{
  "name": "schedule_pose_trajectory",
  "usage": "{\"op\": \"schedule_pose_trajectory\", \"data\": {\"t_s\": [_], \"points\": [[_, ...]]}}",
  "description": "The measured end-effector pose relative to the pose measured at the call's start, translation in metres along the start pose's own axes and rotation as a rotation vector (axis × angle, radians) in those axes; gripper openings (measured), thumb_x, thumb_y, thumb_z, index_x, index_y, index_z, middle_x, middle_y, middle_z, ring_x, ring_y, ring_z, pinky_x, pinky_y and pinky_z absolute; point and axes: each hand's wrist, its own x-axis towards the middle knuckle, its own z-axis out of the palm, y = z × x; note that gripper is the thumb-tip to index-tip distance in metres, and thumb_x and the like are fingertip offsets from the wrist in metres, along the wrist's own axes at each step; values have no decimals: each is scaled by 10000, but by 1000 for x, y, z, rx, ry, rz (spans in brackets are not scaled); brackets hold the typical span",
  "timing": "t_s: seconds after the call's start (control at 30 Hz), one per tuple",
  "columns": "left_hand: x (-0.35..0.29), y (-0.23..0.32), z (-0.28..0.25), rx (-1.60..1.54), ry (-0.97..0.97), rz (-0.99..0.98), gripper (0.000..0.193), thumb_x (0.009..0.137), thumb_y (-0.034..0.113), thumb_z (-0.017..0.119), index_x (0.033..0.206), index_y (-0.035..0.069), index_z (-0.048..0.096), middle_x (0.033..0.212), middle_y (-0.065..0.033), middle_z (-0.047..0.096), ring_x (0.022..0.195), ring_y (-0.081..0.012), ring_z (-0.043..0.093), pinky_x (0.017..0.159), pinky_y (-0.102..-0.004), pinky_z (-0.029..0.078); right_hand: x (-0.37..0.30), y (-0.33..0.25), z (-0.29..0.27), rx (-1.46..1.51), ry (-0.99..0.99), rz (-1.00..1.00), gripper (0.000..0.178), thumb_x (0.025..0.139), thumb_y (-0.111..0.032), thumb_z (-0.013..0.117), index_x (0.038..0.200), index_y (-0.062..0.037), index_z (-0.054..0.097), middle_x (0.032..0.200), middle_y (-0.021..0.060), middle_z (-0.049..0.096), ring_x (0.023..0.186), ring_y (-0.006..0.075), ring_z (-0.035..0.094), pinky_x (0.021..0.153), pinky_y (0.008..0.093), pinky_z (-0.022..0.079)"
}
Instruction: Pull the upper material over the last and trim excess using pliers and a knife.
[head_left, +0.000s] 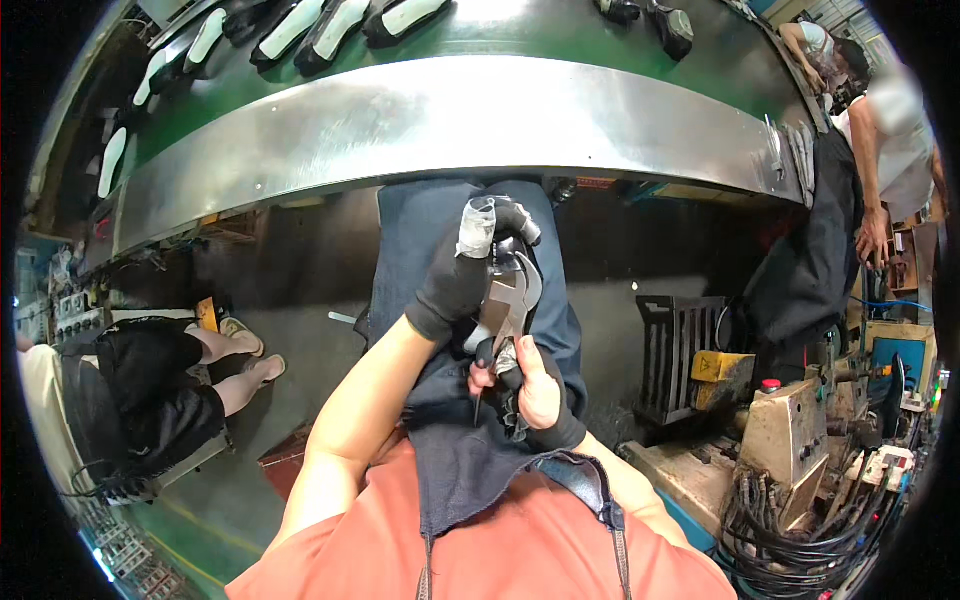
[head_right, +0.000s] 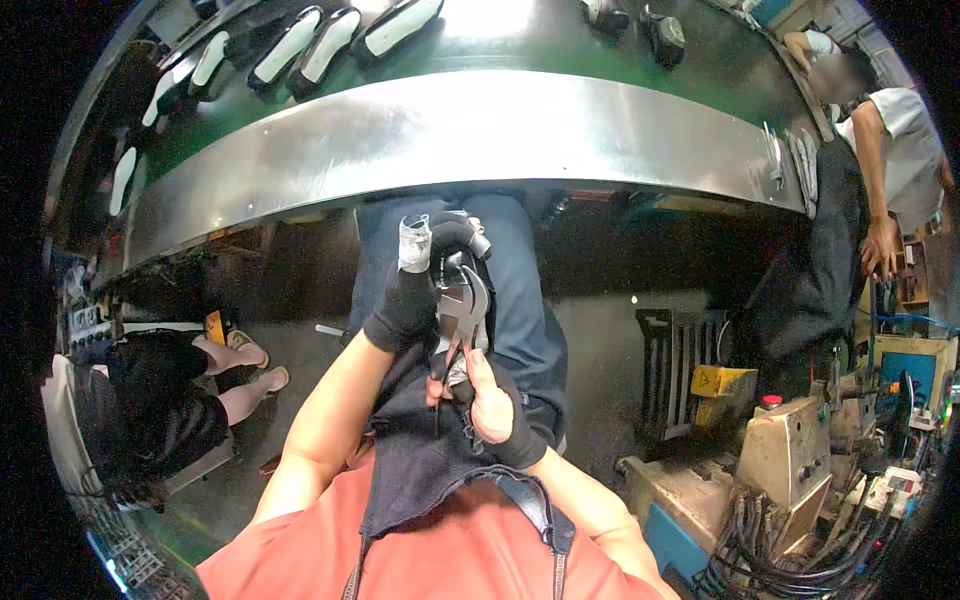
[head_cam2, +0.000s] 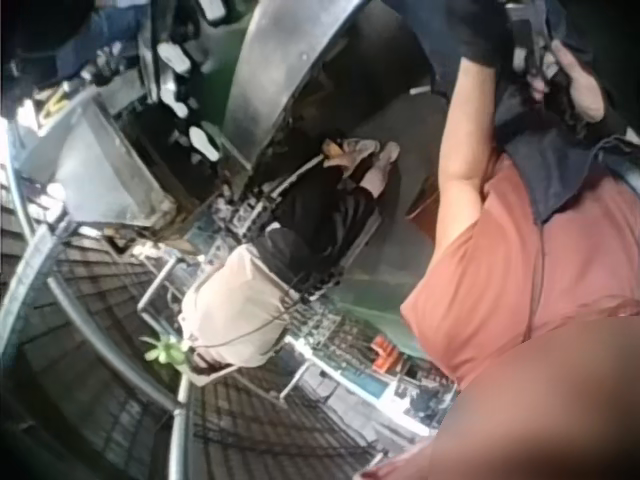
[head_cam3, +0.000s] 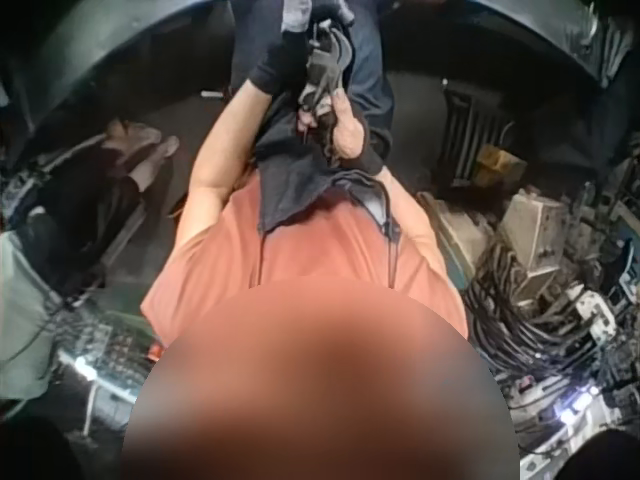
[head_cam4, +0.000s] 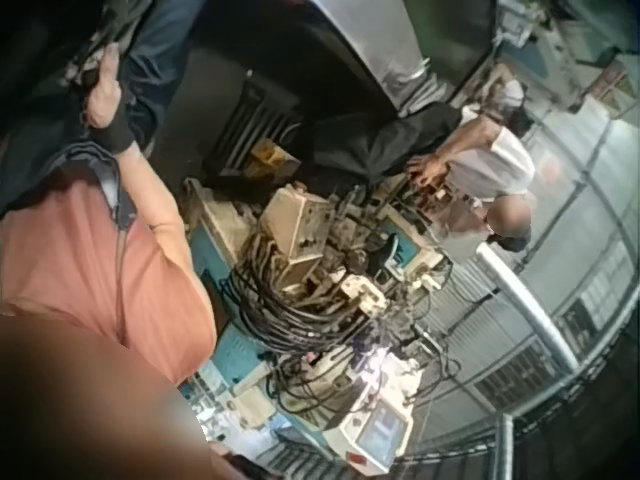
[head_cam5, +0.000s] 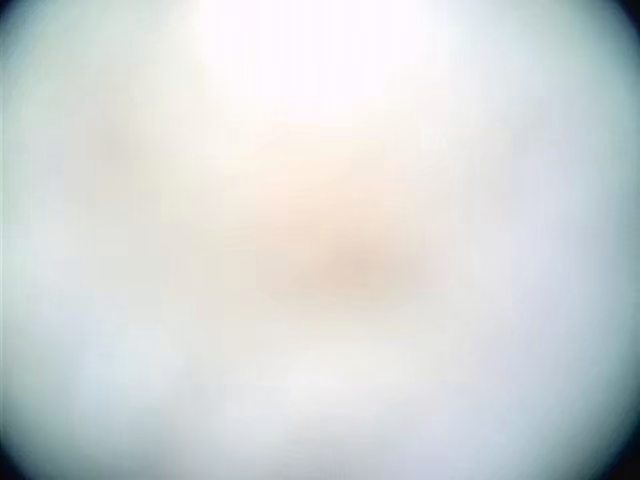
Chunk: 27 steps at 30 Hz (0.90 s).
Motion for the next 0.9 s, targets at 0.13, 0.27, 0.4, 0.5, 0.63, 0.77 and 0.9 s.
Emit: {"op": "schedule_pose_trajectory", "data": {"t_s": [0.13,0.27,0.4,0.5,0.63,0.77,0.9], "points": [[-3,-15,2,40,8,88,539,1025,442,330,876,40,657,900,-81,659,902,-223,591,878,-362,454,-1,12,-18,-826,204,-294,509,1057,-442,369,860,-16,564,754,63,600,698,168,567,652,317,452],[-13,-14,4,-38,58,75,526,1001,449,382,881,23,666,933,-108,653,935,-267,594,929,-400,435,3,19,-28,-1117,192,-507,378,1050,-296,390,863,-11,553,763,134,571,673,271,558,632,355,436],[-29,17,-9,142,-272,117,874,926,731,209,994,-2,680,1054,-143,643,1133,-303,567,1060,-419,351,-14,-5,-42,-1389,-141,-439,377,946,-292,507,1233,-66,600,1066,242,630,859,355,652,739,393,512],[-67,32,10,32,-135,-50,974,887,807,198,1157,-29,617,1150,-160,614,1151,-276,566,1062,-403,360,-45,10,-100,-1533,-375,-145,497,930,-328,497,1387,-132,510,1308,215,557,1134,359,577,952,481,449],[-99,34,18,-192,-29,-344,1014,866,830,232,1307,-43,500,1196,-167,576,1111,-246,580,1005,-377,415,-59,11,-107,-1522,-467,-138,500,856,-373,575,1302,-149,560,1352,128,536,1265,323,486,1008,524,384],[-95,46,16,-194,-7,-367,941,885,791,323,1293,-38,501,1136,-149,574,1025,-206,591,941,-375,452,-58,16,-108,-1612,-447,-373,418,839,-345,591,1190,-121,611,1304,125,562,1224,300,531,951,466,445],[-100,48,17,-324,47,-497,701,954,635,453,1243,2,533,1052,-127,583,914,-179,600,843,-336,483,-56,14,-104,-1569,-443,-481,397,825,-325,609,1153,-102,627,1280,124,575,1179,301,567,915,427,477]]}}
